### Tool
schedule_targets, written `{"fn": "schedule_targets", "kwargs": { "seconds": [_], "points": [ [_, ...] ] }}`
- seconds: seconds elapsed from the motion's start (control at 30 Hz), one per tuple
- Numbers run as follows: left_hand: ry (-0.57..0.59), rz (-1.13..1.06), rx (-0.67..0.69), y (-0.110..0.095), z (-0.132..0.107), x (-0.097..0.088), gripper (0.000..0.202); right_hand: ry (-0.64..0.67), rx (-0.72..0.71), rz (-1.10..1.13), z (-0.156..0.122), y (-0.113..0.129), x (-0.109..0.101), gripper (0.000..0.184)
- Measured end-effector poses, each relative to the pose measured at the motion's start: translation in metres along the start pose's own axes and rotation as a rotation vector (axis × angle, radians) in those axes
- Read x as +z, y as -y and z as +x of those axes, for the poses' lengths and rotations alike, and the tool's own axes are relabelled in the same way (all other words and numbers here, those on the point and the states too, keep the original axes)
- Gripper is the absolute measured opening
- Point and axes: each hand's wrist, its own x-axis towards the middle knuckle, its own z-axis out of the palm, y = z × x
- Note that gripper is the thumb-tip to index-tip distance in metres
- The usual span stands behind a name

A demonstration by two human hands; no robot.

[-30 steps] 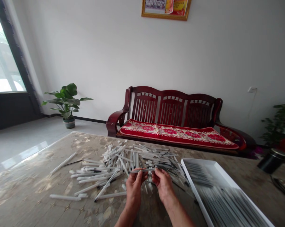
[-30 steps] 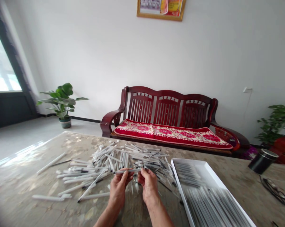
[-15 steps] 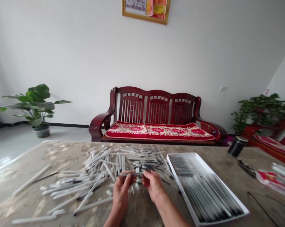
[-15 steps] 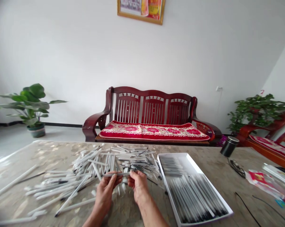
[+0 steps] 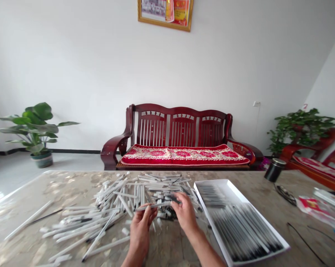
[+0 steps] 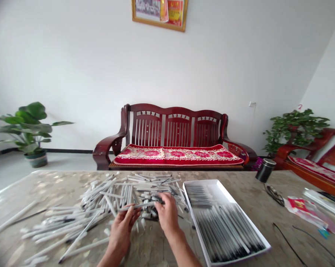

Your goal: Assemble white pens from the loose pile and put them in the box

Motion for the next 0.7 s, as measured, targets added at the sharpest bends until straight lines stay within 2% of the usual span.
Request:
{"fn": "schedule_targets", "kwargs": {
  "seconds": [0.07,0.17,0.27,0.37,0.43,0.53,0.63,0.7],
  "points": [
    [0.017,0.022,-0.018,0.001,-0.003,0.003,0.045,0.116,-0.249,-0.348,0.002,0.011,-0.006,0.022],
    [0.027,0.024,-0.046,0.002,-0.007,0.008,0.046,0.292,-0.445,-0.729,0.002,0.025,-0.005,0.015],
    [0.042,0.038,-0.074,0.001,-0.01,0.009,0.048,0.36,-0.488,-0.907,0.002,0.028,-0.003,0.008],
    [0.081,0.099,-0.072,-0.004,-0.012,0.009,0.055,0.326,-0.458,-0.898,0.012,0.02,-0.018,0.012],
    [0.075,0.128,-0.052,-0.007,-0.012,0.007,0.059,0.27,-0.402,-0.883,0.026,0.011,-0.043,0.017],
    [0.007,0.133,-0.012,-0.011,-0.009,0.005,0.056,0.2,-0.237,-1.0,0.05,-0.007,-0.098,0.02],
    [-0.031,0.131,0.011,-0.011,-0.006,0.003,0.052,0.216,-0.122,-1.131,0.068,-0.025,-0.156,0.018],
    [-0.031,0.145,0.017,-0.009,-0.006,0.003,0.05,0.232,-0.069,-1.192,0.075,-0.035,-0.186,0.018]
  ]
}}
